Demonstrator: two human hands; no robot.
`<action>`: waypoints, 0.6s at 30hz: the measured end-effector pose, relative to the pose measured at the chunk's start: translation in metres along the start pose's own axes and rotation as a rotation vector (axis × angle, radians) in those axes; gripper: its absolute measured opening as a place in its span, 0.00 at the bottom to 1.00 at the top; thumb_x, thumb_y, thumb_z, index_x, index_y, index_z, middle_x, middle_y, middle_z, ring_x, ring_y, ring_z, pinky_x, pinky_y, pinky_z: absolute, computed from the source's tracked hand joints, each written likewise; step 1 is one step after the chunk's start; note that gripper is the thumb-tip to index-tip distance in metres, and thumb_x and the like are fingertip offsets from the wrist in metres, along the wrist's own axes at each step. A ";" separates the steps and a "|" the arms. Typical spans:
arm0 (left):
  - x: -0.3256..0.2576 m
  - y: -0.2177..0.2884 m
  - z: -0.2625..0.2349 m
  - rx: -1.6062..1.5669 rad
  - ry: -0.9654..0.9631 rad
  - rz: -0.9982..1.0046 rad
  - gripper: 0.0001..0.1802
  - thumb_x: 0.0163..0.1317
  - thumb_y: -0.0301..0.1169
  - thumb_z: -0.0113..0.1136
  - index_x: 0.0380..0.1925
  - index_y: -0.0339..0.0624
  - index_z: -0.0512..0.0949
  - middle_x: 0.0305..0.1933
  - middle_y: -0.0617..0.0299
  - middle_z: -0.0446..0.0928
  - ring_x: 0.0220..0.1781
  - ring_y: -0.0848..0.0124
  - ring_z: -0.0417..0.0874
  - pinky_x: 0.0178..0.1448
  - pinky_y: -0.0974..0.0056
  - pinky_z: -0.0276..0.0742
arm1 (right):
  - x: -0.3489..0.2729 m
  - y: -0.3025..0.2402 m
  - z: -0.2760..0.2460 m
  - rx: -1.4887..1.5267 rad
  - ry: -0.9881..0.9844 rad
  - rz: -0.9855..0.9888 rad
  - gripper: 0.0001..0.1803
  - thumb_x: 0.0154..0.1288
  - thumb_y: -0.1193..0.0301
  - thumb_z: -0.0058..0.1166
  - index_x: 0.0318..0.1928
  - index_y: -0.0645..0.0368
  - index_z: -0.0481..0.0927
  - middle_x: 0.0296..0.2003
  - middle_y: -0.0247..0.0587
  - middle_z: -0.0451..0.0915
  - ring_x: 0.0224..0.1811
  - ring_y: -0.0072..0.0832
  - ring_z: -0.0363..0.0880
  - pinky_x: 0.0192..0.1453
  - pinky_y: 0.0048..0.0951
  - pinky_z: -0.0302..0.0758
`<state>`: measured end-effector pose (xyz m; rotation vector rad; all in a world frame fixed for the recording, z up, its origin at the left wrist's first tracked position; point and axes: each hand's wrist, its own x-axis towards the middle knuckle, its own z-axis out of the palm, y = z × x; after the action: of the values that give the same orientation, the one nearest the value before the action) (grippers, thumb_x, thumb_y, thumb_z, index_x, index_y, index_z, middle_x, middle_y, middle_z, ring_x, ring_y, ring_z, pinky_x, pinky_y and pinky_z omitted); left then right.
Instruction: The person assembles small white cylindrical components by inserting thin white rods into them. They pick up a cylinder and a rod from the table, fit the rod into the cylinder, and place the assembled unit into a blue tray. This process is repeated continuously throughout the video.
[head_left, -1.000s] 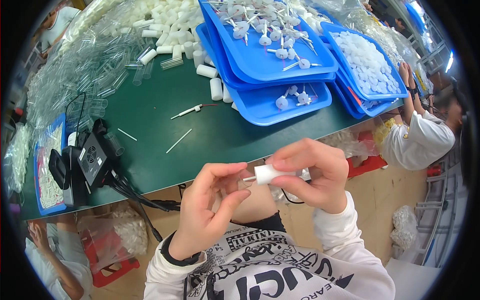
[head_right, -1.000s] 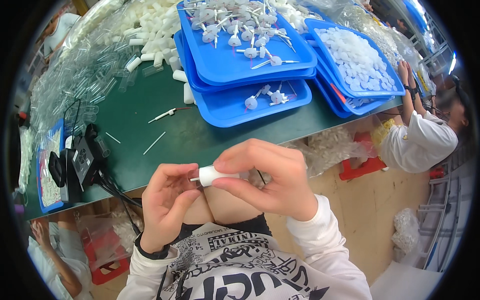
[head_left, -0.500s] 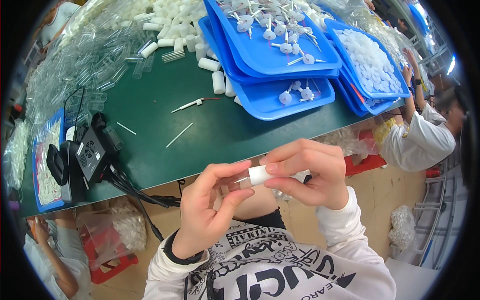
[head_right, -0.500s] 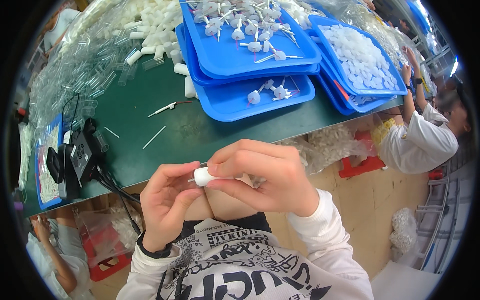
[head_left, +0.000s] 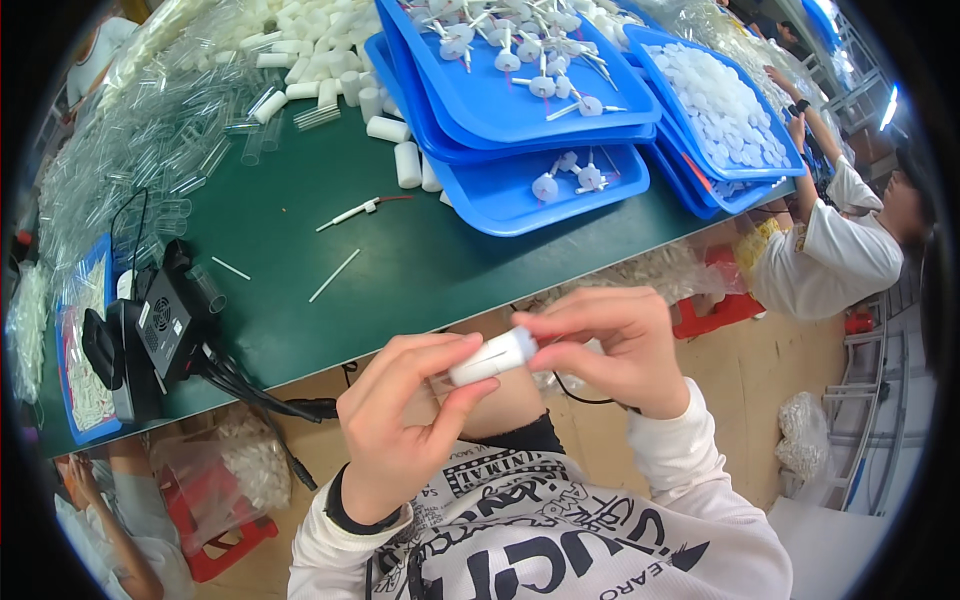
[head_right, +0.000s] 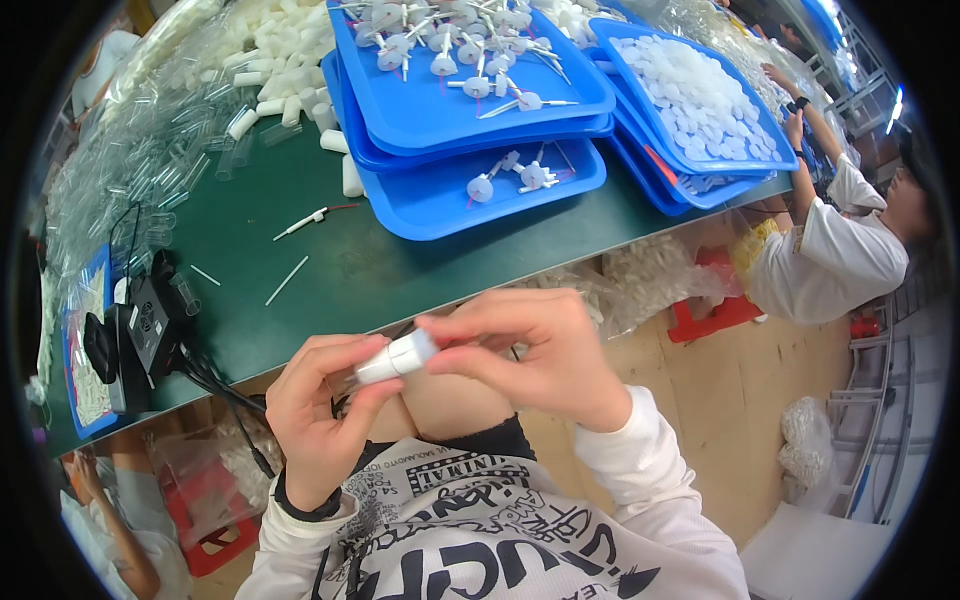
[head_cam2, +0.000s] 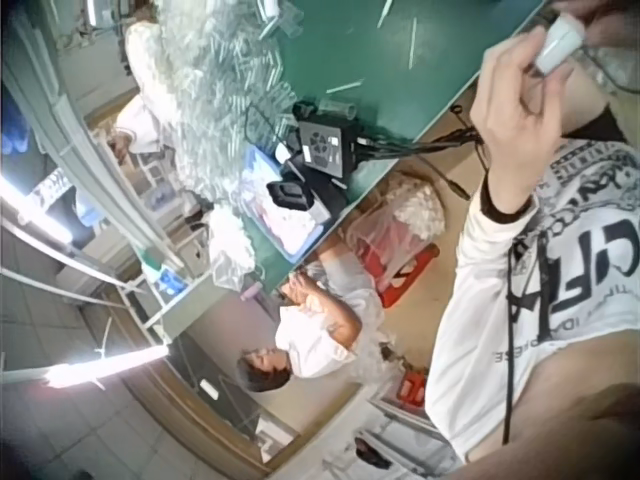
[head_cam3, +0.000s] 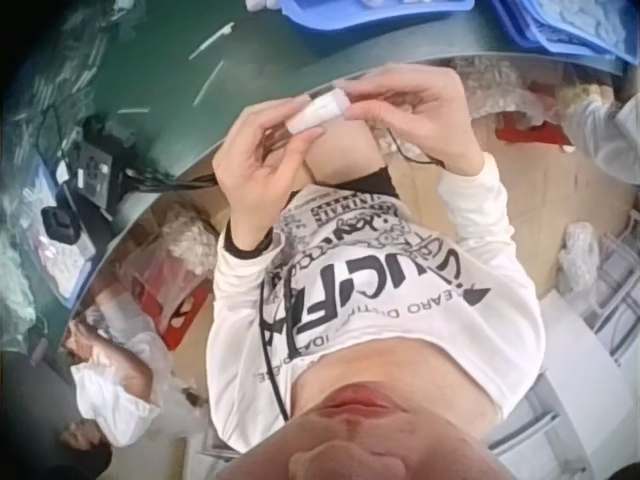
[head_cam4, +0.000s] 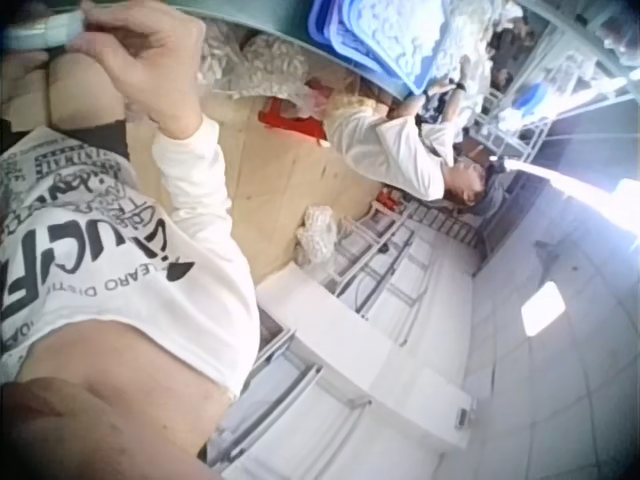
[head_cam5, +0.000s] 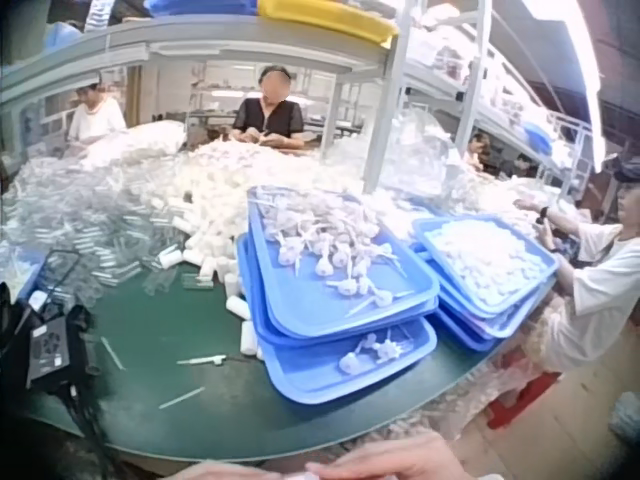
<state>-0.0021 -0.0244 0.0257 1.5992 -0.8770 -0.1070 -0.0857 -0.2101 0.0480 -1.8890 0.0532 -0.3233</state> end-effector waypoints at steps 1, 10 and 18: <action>0.000 0.000 0.002 0.024 0.018 0.025 0.15 0.45 0.18 0.67 0.37 0.34 0.79 0.36 0.53 0.80 0.34 0.66 0.82 0.37 0.69 0.78 | 0.000 -0.003 0.002 -0.031 -0.046 0.047 0.13 0.49 0.78 0.65 0.38 0.62 0.84 0.30 0.41 0.83 0.30 0.23 0.81 0.35 0.22 0.78; -0.010 0.009 -0.002 0.028 0.047 0.087 0.15 0.45 0.18 0.67 0.37 0.32 0.79 0.35 0.51 0.80 0.33 0.65 0.83 0.35 0.69 0.78 | -0.001 -0.008 0.016 -0.025 -0.016 -0.135 0.12 0.48 0.78 0.65 0.38 0.61 0.84 0.30 0.40 0.83 0.30 0.25 0.82 0.32 0.23 0.78; -0.011 0.000 -0.001 0.211 -0.061 0.231 0.16 0.43 0.16 0.66 0.37 0.31 0.80 0.34 0.52 0.79 0.29 0.63 0.80 0.31 0.67 0.76 | -0.001 0.002 0.011 -0.070 -0.136 -0.176 0.09 0.47 0.78 0.66 0.33 0.63 0.84 0.30 0.41 0.83 0.29 0.28 0.82 0.32 0.23 0.77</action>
<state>-0.0092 -0.0167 0.0216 1.6829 -1.1445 0.1040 -0.0840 -0.2004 0.0428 -1.9848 -0.1971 -0.3145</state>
